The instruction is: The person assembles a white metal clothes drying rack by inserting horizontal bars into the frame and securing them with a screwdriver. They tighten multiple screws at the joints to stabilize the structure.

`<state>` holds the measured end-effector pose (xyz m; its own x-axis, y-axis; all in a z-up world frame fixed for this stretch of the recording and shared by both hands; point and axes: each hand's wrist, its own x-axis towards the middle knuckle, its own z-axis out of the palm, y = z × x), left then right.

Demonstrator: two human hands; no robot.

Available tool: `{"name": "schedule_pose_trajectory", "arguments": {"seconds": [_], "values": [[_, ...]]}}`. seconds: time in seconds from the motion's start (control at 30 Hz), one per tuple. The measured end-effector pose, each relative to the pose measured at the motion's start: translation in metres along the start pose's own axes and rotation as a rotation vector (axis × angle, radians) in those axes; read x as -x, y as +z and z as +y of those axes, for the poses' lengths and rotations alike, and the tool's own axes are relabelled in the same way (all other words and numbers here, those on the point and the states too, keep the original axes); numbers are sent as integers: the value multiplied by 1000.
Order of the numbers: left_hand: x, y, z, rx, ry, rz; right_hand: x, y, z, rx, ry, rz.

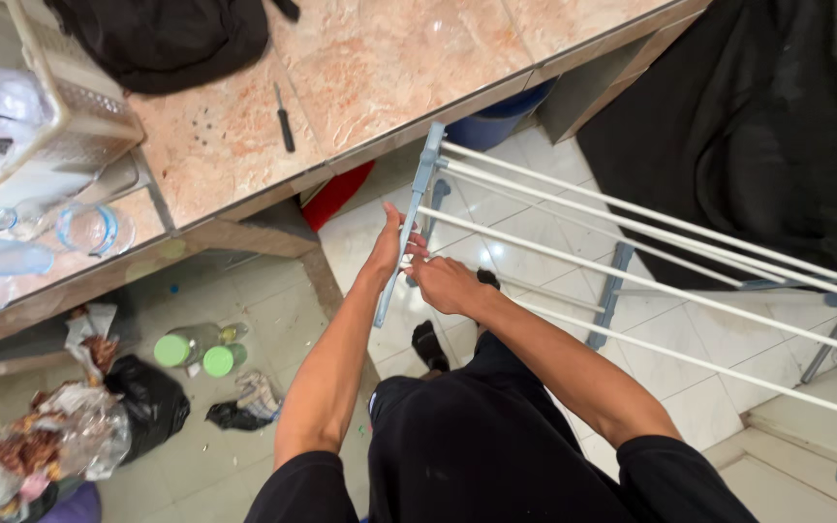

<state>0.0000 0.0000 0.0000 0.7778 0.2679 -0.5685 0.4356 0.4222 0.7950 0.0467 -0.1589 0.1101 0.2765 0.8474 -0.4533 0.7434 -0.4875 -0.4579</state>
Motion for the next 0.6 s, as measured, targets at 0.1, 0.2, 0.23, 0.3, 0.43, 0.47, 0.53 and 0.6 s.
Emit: {"name": "schedule_pose_trajectory", "arguments": {"seconds": [0.1, 0.2, 0.23, 0.3, 0.43, 0.47, 0.53, 0.6], "values": [[11, -1, 23, 43, 73, -91, -9, -10, 6, -162, -41, -7], [21, -4, 33, 127, 59, -189, -9, -5, 8, -311, -127, 101], [22, -2, 34, 97, 67, -181, -10, -4, 8, -297, -143, 94], [20, 5, 32, 38, 82, -165, -11, -1, 7, -269, -176, 80], [13, 6, 22, 80, 99, -151, -7, -1, 4, -268, -78, 63], [10, 5, 19, 83, 98, -142, -4, 0, 0, -239, -31, 73], [4, 2, 13, 63, 98, -115, 1, -1, -7, -178, 15, 115], [-1, 2, 7, 20, 96, -80, 6, -1, -14, -118, 18, 174]]}}
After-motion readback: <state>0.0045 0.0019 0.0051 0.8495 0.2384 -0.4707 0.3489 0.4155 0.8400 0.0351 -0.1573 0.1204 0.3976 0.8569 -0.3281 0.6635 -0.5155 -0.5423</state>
